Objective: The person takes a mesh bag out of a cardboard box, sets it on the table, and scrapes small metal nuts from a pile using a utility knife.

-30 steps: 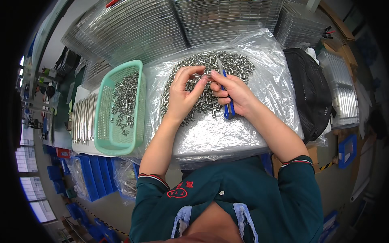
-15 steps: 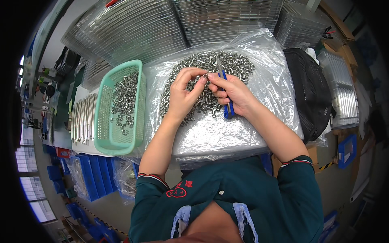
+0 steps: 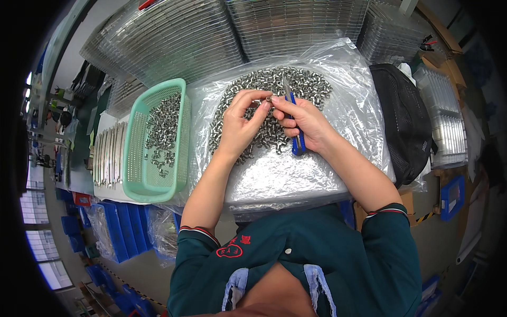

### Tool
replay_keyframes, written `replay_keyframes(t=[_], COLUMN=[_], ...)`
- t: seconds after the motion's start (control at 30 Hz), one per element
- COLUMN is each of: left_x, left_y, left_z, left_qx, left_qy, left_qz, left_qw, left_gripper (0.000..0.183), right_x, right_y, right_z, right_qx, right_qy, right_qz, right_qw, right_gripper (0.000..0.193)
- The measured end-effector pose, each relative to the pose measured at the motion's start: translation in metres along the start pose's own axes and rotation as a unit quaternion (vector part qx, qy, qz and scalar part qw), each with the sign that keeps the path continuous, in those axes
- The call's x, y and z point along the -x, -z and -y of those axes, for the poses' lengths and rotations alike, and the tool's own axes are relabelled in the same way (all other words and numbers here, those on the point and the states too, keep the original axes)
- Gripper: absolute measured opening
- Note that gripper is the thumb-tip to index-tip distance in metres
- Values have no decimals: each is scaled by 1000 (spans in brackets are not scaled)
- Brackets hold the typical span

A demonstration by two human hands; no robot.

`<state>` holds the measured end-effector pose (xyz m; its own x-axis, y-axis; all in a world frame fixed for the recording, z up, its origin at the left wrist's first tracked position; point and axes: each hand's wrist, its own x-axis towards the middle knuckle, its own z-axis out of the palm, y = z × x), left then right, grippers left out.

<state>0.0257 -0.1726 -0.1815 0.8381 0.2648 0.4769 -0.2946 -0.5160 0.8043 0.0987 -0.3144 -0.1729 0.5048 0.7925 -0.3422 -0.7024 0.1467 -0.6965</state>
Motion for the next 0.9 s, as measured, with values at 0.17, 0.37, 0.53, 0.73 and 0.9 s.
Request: replay_keyframes(t=[0.17, 0.37, 0.53, 0.73, 0.9], left_x=[0, 0, 1, 0, 0], left_y=[0, 1, 0, 0, -1], left_z=[5, 1, 0, 1, 1], left_qx=[3, -31, -32, -19, -16], left_qy=[-14, -30, -35, -33, -31], left_qz=[-1, 0, -15, -15, -14], left_qw=[1000, 999, 999, 999, 999], left_gripper=[17, 16, 17, 17, 16], right_x=[-1, 0, 1, 0, 0], right_y=[1, 1, 0, 1, 1], right_z=[-1, -1, -1, -1, 0], right_qx=[6, 10, 4, 6, 5], right_qy=[0, 1, 6, 6, 7], right_qz=[6, -5, -1, -1, -2], right_qw=[1000, 1000, 1000, 1000, 1000], right_gripper=[14, 14, 13, 12, 13])
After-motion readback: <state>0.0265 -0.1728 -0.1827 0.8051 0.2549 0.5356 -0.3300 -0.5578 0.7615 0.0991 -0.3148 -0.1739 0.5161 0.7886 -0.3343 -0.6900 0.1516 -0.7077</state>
